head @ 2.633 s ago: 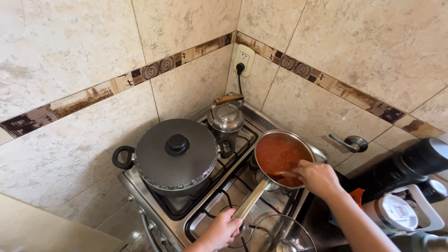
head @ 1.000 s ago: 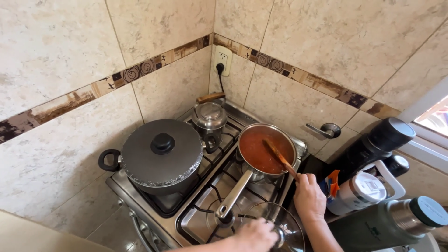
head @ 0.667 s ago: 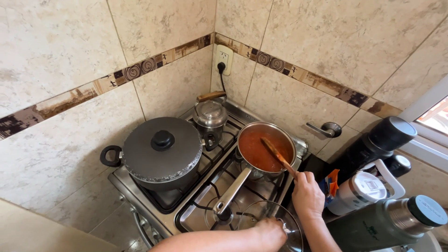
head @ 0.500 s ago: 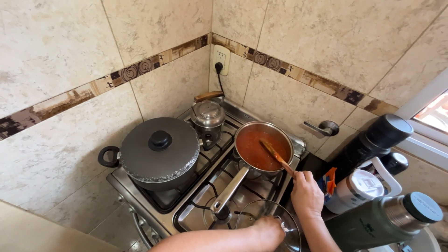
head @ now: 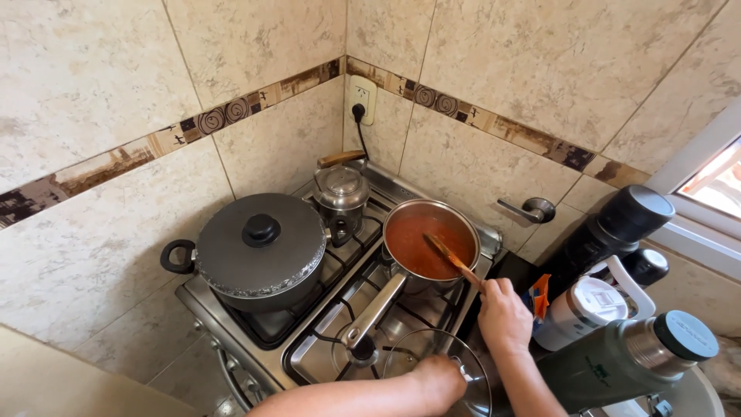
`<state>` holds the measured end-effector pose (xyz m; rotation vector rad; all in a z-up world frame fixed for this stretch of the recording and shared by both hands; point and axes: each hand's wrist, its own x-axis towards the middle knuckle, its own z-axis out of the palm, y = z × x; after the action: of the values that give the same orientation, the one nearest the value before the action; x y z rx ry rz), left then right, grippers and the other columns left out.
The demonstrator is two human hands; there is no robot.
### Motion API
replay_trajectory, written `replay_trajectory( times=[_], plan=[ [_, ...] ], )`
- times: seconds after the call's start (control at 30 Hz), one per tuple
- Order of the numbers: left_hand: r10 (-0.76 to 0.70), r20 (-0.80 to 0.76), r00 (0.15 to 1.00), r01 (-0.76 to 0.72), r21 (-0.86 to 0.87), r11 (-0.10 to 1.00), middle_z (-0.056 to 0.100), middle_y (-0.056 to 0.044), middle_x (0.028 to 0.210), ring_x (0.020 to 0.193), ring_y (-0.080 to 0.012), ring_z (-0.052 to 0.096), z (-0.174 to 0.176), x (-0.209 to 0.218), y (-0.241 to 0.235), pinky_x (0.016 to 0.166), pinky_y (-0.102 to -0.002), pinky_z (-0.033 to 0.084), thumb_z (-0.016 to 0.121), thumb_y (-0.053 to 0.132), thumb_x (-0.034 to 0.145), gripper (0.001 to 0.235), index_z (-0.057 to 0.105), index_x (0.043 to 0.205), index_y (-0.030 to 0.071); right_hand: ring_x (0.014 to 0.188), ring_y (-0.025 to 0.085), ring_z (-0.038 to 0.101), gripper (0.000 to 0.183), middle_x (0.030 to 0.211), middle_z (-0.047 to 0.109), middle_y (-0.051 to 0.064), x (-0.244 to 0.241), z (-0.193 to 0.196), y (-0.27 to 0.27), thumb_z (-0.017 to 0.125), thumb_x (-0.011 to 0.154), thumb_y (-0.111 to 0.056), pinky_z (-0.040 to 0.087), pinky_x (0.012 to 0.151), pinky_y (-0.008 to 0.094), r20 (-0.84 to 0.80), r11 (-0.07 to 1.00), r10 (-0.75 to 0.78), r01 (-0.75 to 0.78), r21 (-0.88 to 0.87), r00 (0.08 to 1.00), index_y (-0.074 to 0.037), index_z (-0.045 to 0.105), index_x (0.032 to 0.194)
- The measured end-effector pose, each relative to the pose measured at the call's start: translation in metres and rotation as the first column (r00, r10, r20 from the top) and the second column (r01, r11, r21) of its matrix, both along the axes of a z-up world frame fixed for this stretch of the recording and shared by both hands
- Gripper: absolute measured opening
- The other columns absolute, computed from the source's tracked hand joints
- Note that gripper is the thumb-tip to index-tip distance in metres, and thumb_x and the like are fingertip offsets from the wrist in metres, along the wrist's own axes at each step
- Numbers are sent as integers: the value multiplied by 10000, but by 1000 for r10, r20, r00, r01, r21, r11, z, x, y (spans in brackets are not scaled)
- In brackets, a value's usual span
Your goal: Stirring sauce in a pan and then adding gnocchi from a plate into a pot of boiling water on a gas stove.
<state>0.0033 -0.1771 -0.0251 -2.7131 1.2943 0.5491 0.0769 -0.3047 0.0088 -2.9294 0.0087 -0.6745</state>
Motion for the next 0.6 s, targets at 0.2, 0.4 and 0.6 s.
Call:
replay_trajectory(
  times=[0.2,0.4,0.6],
  plan=[
    [-91,138,986,128,-292,948,588,-261,956,846,-420,562,14,-11,13,654,-498,505,474,17,818,237,643,952,-82,749,265,630,211,1006,554,-18,6,22,-9,590,817,-217,495,565,444,-132,992,-17,33,122,991,-196,606,1026],
    [-108,362,926,233,-320,919,589,-176,834,714,-322,567,119,-20,62,531,-411,496,567,-17,701,144,606,837,4,795,278,628,203,1019,567,-46,14,35,-18,575,828,-221,480,681,428,-244,970,-28,85,230,969,-202,610,1027],
    [123,214,969,-52,-308,950,572,-122,856,783,-289,582,228,14,111,658,-433,486,600,125,741,109,647,835,94,793,327,617,222,1088,554,-14,16,32,-7,532,829,-224,473,672,464,-242,958,-23,90,271,970,-192,607,1035]
  ],
)
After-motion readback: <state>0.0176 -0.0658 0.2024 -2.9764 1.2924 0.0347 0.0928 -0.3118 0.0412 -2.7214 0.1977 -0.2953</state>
